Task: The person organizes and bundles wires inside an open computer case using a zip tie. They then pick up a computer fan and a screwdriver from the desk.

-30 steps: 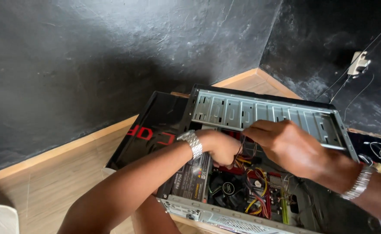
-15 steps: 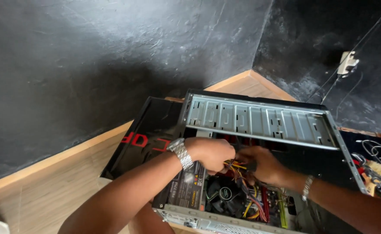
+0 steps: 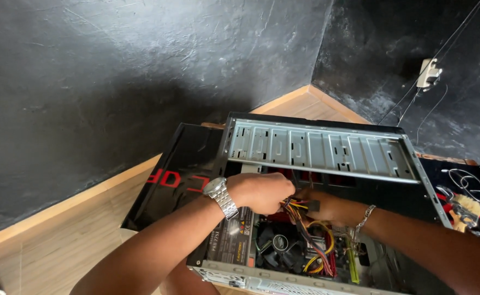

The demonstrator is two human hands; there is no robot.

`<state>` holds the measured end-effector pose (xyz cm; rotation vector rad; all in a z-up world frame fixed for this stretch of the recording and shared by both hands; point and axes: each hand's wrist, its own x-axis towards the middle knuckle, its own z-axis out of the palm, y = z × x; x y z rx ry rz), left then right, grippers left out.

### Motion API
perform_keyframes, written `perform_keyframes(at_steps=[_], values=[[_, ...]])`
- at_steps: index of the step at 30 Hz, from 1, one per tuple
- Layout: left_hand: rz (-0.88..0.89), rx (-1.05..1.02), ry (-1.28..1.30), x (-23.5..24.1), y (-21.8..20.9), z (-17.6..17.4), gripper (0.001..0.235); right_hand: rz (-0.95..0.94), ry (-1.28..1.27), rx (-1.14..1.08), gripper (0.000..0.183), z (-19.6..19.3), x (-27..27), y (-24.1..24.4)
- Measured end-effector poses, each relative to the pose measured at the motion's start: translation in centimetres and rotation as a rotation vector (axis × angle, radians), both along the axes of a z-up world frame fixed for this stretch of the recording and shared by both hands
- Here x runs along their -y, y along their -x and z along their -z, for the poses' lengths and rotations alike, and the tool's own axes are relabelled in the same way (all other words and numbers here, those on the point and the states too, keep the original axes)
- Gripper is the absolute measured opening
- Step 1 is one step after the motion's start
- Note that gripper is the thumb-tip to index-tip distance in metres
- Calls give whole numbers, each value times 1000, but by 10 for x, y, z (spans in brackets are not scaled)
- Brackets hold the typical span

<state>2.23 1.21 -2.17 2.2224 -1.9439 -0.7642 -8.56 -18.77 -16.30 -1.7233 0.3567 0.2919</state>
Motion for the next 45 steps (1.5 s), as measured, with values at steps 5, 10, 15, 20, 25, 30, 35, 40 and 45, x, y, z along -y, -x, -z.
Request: perform_keyframes(at_steps=[5, 10, 15, 20, 25, 30, 35, 40, 45], values=[[-32, -33, 45, 5, -4, 17, 41, -70, 313, -168, 35, -40, 3, 2], [18, -18, 102, 9, -13, 28, 37, -206, 1052, -63, 27, -139, -8, 31], [-103, 15, -200, -2, 31, -64, 12, -338, 981, 556, 38, -223, -75, 101], [-148, -33, -144, -3, 32, -67, 14, -555, 730, 325, 47, -179, -94, 87], [-175, -80, -151, -4, 29, -68, 31, -604, 432, 2, 59, -159, -95, 71], [-176, -316, -146, -5, 19, -65, 24, -260, 336, -134, 39, -198, -100, 82], [-65, -271, -206, -2, 8, -62, 16, -288, 764, -96, 29, -227, -75, 84], [-86, -1, -129, -5, 17, -70, 51, -637, 1116, 716, 95, -238, -62, 71], [-120, -107, 50, -10, 22, -62, 50, -365, 1010, 816, 40, -190, -46, 40]])
